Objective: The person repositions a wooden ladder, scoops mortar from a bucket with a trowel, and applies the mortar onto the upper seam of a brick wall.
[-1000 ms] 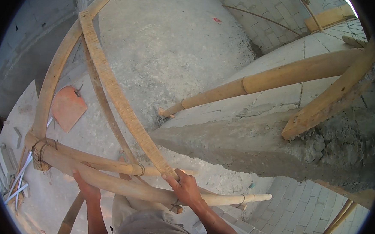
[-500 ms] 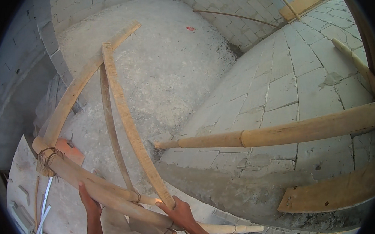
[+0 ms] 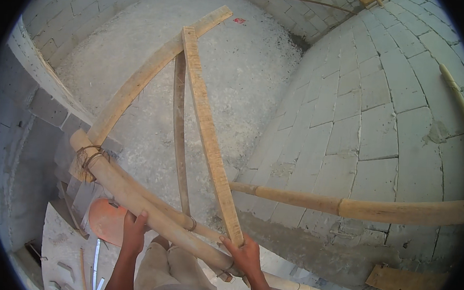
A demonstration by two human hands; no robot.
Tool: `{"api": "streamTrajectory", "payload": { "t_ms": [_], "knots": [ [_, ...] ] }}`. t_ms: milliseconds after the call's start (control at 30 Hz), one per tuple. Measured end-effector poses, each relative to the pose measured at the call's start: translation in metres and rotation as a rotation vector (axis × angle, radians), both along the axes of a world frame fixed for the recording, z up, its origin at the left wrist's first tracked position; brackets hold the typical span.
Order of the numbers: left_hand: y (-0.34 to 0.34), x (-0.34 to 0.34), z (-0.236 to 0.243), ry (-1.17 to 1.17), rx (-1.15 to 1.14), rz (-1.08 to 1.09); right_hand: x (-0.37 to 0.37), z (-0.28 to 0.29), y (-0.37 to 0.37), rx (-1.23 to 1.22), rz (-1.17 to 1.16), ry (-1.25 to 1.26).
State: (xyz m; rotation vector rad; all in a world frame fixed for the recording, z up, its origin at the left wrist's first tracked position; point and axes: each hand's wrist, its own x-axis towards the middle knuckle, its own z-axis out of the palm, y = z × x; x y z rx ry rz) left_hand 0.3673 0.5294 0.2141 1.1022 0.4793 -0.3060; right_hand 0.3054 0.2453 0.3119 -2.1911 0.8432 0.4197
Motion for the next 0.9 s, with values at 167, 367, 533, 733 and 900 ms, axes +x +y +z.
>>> {"api": "streamTrajectory", "payload": {
  "t_ms": [167,367,533,733,900],
  "knots": [
    [0.014,0.087,0.017,0.033,0.018,-0.147,0.055,0.005,0.015,0.038,-0.131,-0.093],
    [0.007,0.204,0.015,-0.027,-0.038,-0.252,0.139,-0.007,0.015,0.04,-0.237,-0.031],
    [-0.014,0.292,-0.008,-0.008,-0.033,-0.243,0.223,-0.015,0.01,0.126,-0.301,-0.062],
    [-0.035,0.403,-0.012,0.051,0.017,-0.315,0.32,-0.005,0.011,0.136,-0.363,-0.068],
    [-0.068,0.511,-0.007,0.031,0.043,-0.391,0.387,-0.028,-0.007,0.059,-0.42,-0.195]
  ]
}}
